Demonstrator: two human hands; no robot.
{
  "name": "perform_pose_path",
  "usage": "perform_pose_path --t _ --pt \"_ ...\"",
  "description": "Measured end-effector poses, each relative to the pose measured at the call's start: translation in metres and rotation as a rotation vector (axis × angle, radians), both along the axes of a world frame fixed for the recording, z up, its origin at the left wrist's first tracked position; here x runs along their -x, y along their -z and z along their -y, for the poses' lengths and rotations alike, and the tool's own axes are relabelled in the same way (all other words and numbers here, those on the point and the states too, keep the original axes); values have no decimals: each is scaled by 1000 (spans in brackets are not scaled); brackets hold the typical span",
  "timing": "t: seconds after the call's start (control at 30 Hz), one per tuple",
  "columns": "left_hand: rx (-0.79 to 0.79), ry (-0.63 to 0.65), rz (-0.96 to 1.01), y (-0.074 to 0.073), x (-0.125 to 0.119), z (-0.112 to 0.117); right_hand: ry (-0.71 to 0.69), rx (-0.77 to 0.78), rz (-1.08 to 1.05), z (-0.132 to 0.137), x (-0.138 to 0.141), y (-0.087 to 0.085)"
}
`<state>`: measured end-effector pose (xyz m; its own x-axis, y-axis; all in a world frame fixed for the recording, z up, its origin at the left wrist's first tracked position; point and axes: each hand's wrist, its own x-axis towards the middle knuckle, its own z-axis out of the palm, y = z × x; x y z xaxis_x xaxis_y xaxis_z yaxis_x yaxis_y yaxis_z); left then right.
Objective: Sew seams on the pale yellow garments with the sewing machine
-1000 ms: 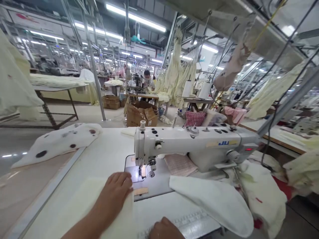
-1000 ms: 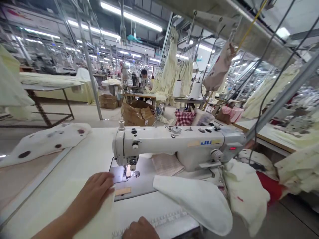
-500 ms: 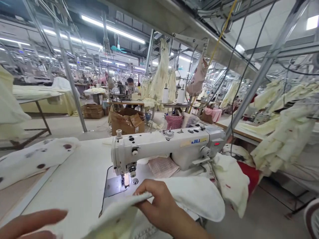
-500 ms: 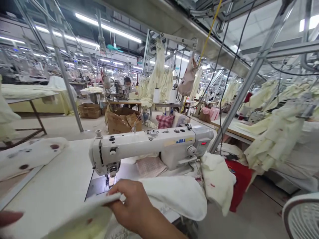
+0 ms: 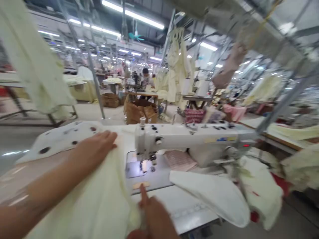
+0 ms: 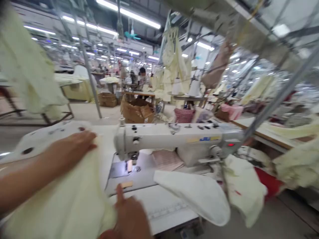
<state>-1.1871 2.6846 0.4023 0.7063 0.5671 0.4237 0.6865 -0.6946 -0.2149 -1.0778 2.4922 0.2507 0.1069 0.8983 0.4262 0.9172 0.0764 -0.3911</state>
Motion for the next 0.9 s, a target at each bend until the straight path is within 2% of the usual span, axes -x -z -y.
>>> perform_pose_path --t 0.1,0.2,0.33,0.4,0.47,0.6,0.73,0.8,0.9 --pt "171 3 -150 11 -5 1 -74 -119 37 14 -21 2" --pt "367 89 -256 30 -1 16 -249 -126 74 20 -32 4" --pt "647 285 -300 50 10 35 -332 -81 130 15 -26 2" --pt "715 349 -289 55 15 36 -328 -91 134 11 -21 3" --pt "701 400 -261 57 15 32 -304 -107 112 9 -16 4" --pt "548 515 -199 67 5 24 -295 -129 74 11 -7 10" --pt "424 529 -170 97 -5 25 -338 -175 -3 7 7 8" --pt "380 519 -132 112 -5 27 -336 -175 38 1 14 4" --pt "344 510 -72 123 0 31 -358 -221 47 -6 18 -3"
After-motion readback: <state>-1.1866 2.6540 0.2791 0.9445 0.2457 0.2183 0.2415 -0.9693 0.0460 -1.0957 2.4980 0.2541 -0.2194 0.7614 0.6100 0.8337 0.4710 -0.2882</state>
